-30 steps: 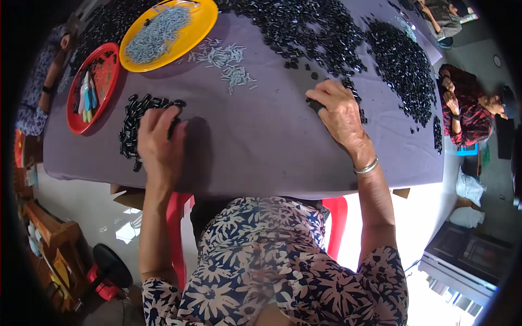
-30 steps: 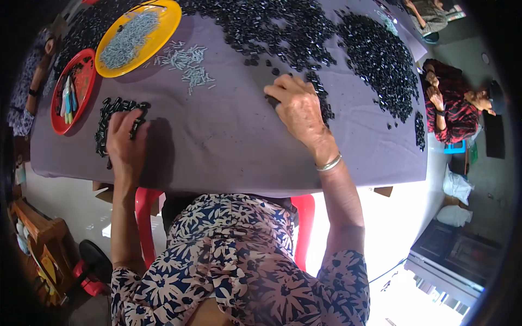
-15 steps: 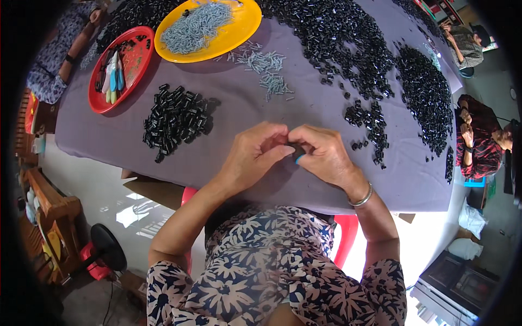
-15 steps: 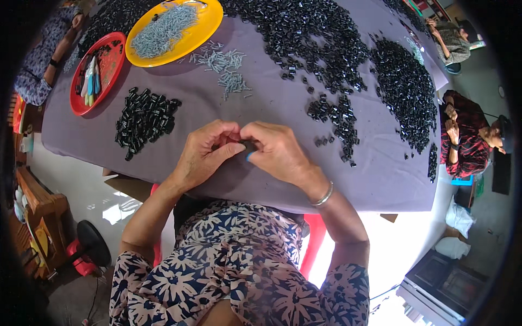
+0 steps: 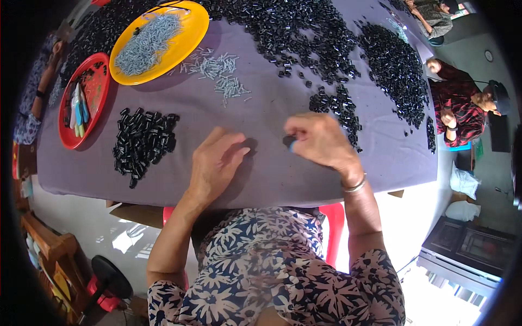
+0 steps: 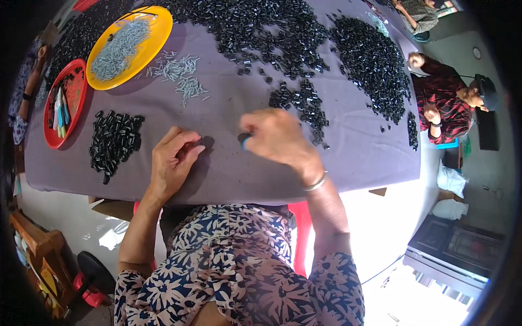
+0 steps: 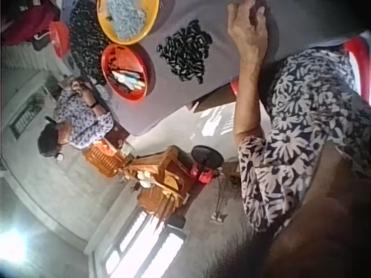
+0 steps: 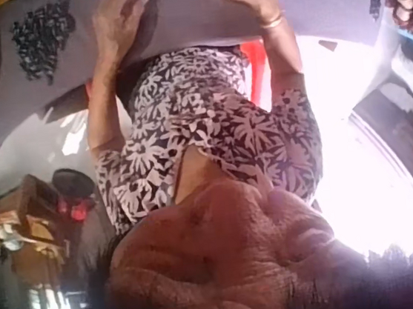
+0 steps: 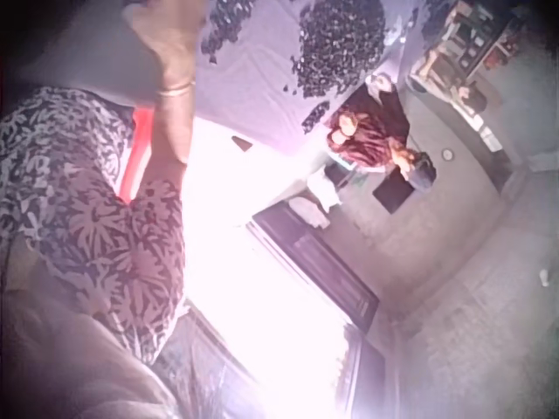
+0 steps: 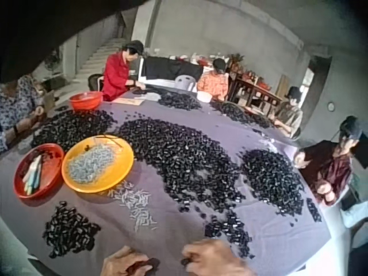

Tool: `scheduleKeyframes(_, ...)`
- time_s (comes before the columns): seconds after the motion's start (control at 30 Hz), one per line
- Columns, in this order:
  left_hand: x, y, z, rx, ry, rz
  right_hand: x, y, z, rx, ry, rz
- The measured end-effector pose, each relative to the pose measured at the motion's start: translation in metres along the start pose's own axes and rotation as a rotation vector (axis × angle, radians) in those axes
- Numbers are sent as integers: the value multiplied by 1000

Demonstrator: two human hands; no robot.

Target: Manually joining small black plastic components with tiny metal inserts at an assembly table.

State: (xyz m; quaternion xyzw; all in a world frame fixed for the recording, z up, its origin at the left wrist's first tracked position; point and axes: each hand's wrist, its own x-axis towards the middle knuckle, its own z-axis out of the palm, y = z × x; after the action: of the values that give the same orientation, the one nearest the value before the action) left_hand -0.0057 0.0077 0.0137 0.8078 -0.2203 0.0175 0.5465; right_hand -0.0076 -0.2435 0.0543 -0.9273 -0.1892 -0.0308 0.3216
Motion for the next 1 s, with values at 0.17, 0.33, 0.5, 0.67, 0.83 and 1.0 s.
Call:
scheduleKeyframes(0.17, 0, -2, 3, 5, -13, 53, -11, 50, -44, -127, 198, 222)
scheduleKeyframes(0.33, 0, -1, 4, 42, -22, 52, 9, 74, -42, -183, 46, 214)
scheduleKeyframes(0.5, 0, 0, 3, 58, -40, 36, 41, 66, -25, -24, 14, 62)
scheduleKeyframes(0.67, 1, 1, 3, 15, -32, 58, 27, 70, -42, 237, 165, 242)
scheduleKeyframes(0.83, 2, 3, 2, 40, -37, 57, -1, 84, -65, 181, 303, 361)
scheduleKeyframes(1.0, 4, 1, 2, 50, -37, 68, -4, 78, -52, 122, 259, 240)
